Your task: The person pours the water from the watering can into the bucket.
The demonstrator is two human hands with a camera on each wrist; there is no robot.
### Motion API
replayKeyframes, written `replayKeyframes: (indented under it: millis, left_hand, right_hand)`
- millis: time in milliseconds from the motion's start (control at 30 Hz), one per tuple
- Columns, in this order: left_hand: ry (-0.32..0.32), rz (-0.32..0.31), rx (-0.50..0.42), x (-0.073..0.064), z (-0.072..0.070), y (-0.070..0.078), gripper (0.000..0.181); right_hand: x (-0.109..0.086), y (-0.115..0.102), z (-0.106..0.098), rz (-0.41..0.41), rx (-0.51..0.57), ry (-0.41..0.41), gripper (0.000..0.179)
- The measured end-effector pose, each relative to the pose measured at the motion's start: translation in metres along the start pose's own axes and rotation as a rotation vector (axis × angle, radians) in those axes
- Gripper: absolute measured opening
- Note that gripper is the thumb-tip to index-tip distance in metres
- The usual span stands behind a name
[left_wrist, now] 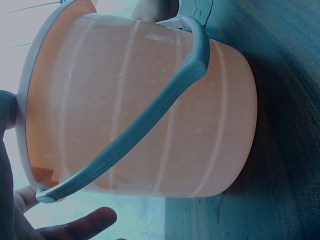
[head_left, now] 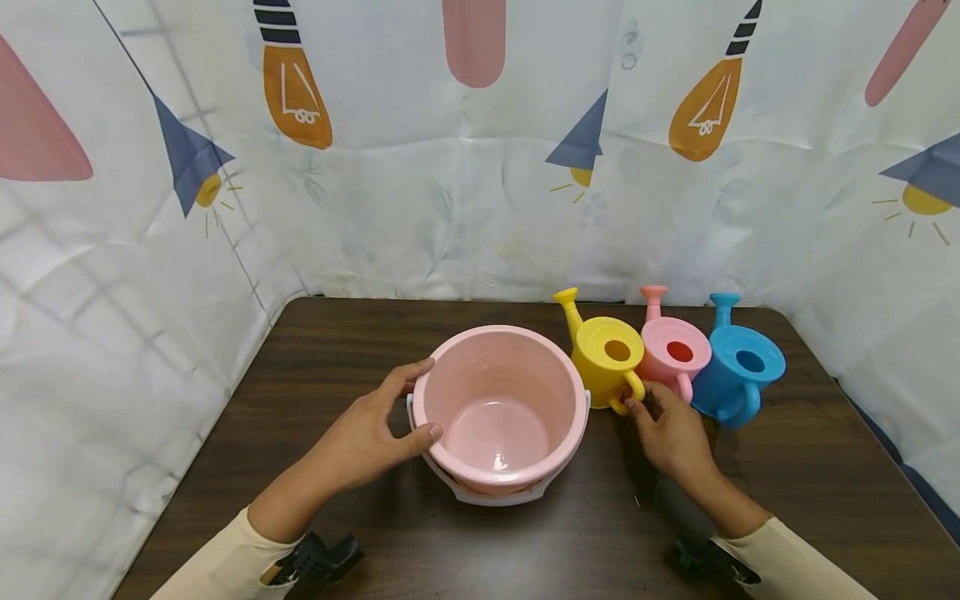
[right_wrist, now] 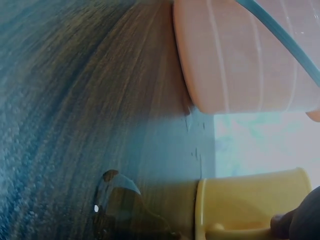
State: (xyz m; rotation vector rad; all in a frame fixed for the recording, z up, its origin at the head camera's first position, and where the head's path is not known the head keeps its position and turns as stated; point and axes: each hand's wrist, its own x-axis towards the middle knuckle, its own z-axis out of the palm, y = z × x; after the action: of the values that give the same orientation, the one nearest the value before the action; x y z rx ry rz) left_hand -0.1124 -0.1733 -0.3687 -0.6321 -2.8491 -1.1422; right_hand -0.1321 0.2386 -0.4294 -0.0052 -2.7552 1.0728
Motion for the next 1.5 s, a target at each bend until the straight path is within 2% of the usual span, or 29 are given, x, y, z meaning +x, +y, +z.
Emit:
replayKeyframes:
  millis: [167, 533, 900, 1167, 1500]
  left_hand:
    - [-0.003, -0.005, 0.004, 0.0, 0.0, 0.0, 0.079]
    - [-0.01, -0.017, 0.004, -0.001, 0.0, 0.001, 0.08]
    - [-0.011, -0.015, -0.004, -0.001, -0.001, 0.0, 0.08]
    - [-0.006, -0.008, -0.008, -0.001, -0.001, 0.0, 0.079]
    - [-0.006, -0.012, -0.004, 0.0, -0.002, 0.001, 0.08]
  right_hand:
    - [-0.002, 0.0, 0.001, -0.009, -0.009, 0.039, 0.033]
    - [-0.008, -0.01, -0.009, -0.031, -0.051, 0.046, 0.038]
    - [-0.013, -0.023, -0.036, -0.135, -0.127, 0.096, 0.035]
    - [-0.011, -0.029, -0.058, -0.155, -0.143, 0.101, 0.033]
    - [-0.009, -0.032, -0.079, -0.21, -0.157, 0.145, 0.036]
